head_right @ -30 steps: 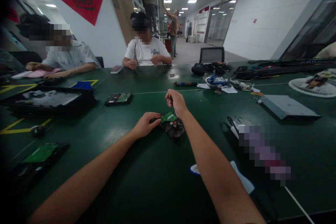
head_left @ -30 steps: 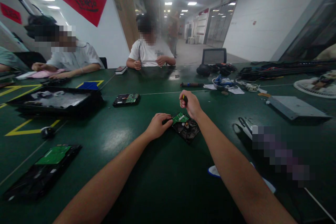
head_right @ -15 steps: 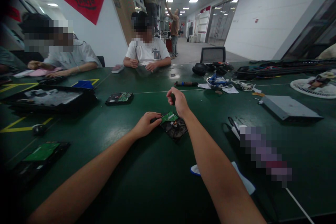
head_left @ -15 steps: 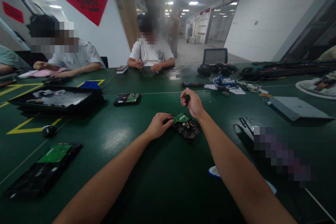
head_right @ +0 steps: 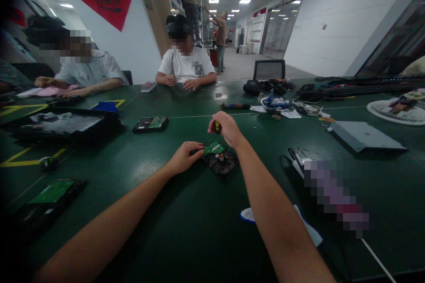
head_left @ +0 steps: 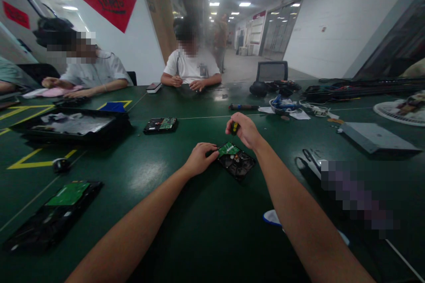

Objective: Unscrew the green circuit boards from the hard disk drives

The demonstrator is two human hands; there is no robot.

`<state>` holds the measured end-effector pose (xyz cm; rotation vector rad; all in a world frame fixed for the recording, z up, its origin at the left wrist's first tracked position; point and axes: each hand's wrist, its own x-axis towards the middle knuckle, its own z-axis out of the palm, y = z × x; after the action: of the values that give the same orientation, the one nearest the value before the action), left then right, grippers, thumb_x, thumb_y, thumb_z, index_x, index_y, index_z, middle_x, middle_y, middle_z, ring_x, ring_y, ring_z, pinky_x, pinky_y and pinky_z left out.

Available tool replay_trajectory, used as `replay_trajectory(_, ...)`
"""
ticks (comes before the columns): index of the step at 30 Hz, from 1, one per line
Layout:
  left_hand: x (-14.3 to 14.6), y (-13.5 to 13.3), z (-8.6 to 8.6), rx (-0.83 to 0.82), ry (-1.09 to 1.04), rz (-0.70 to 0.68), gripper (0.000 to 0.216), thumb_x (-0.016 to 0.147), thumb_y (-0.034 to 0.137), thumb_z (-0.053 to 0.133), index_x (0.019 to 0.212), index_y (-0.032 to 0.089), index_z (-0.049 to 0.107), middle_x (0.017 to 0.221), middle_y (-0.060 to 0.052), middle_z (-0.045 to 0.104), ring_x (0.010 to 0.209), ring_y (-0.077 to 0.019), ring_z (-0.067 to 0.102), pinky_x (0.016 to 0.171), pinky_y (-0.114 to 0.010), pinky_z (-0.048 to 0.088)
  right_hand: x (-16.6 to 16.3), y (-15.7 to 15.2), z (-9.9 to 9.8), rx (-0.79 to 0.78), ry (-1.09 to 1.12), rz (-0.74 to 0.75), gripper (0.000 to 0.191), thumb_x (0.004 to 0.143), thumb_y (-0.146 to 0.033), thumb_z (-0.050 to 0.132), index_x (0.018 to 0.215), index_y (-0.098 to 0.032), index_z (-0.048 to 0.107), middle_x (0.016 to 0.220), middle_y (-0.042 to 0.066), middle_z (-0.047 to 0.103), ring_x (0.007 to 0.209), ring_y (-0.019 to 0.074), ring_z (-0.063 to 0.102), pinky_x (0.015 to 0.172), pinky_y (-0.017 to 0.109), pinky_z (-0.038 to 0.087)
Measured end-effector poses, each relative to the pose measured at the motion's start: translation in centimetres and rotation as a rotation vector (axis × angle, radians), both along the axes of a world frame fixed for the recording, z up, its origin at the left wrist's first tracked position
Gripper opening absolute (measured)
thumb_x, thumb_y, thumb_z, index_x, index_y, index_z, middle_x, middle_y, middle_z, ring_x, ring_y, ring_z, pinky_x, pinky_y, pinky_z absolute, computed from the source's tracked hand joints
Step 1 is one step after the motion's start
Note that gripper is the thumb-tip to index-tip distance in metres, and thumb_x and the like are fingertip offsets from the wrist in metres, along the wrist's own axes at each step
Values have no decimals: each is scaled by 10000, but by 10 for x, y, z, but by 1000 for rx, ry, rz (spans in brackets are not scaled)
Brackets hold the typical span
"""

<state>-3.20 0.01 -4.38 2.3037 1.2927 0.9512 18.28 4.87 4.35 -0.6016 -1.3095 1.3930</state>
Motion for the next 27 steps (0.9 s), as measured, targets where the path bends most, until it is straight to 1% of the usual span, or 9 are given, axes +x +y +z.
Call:
replay_trajectory(2,0,-1,1,-3,-1,3,234,954,393,653,1106,258,769,1202,-51,760,1172,-261,666,1091,-459,460,0,-1,2,13,-27,28,282,861,-484,674,768,-224,611,647,-20,617,598,149,593,613,285,479)
replay_trajectory(4,1,-1,1,-3,0,2,238,956,395,651,1109,255,768,1205,-53,760,1173,-261,666,1091,-461,461,1,0,2,21,-50,-7,294,862,-491,676,767,-216,635,641,-20,601,601,142,587,602,273,458)
replay_trajectory(8,1,-1,1,3,1,-2,235,956,393,648,1102,253,769,1201,-56,761,1177,-262,669,1094,-465,464,1,1,2,32,-121,-136,287,809,-457,763,742,-211,630,711,1,660,678,145,619,664,271,473)
replay_trajectory(11,1,-1,1,7,3,-6,247,962,401,639,1112,251,765,1212,-59,759,1188,-263,667,1100,-470,460,-3,0,2,41,-114,-112,306,823,-480,738,734,-217,608,713,7,671,694,153,624,686,282,487)
replay_trajectory(14,1,-1,1,4,7,-7,255,963,406,637,1117,249,765,1212,-61,759,1189,-264,664,1105,-476,454,-7,-1,2,26,-69,-68,368,839,-559,703,734,-227,585,630,-29,586,590,131,553,591,264,438)
replay_trajectory(17,0,-1,1,-6,6,1,256,958,411,642,1112,249,767,1215,-61,757,1191,-269,659,1104,-479,455,-7,-1,3,31,-60,-95,404,851,-606,675,733,-226,605,591,-45,508,543,116,494,551,255,396)
replay_trajectory(22,0,0,0,-8,2,-6,256,958,413,641,1117,255,764,1223,-60,754,1200,-270,657,1108,-483,454,-7,-2,3,85,-145,-72,393,897,-573,569,778,-218,689,692,-3,601,640,140,576,622,269,451)
replay_trajectory(24,0,0,-1,-7,0,0,256,954,413,645,1117,256,766,1218,-61,755,1198,-272,658,1104,-485,458,-8,-2,3,100,-201,-111,331,871,-527,626,770,-215,672,701,-2,632,659,142,589,635,266,454)
replay_trajectory(27,1,0,-1,-3,-1,6,257,952,417,647,1107,252,769,1209,-63,757,1199,-274,658,1101,-475,463,-10,-2,1,100,-243,-259,276,804,-457,743,757,-221,609,688,-12,665,644,136,585,628,258,449)
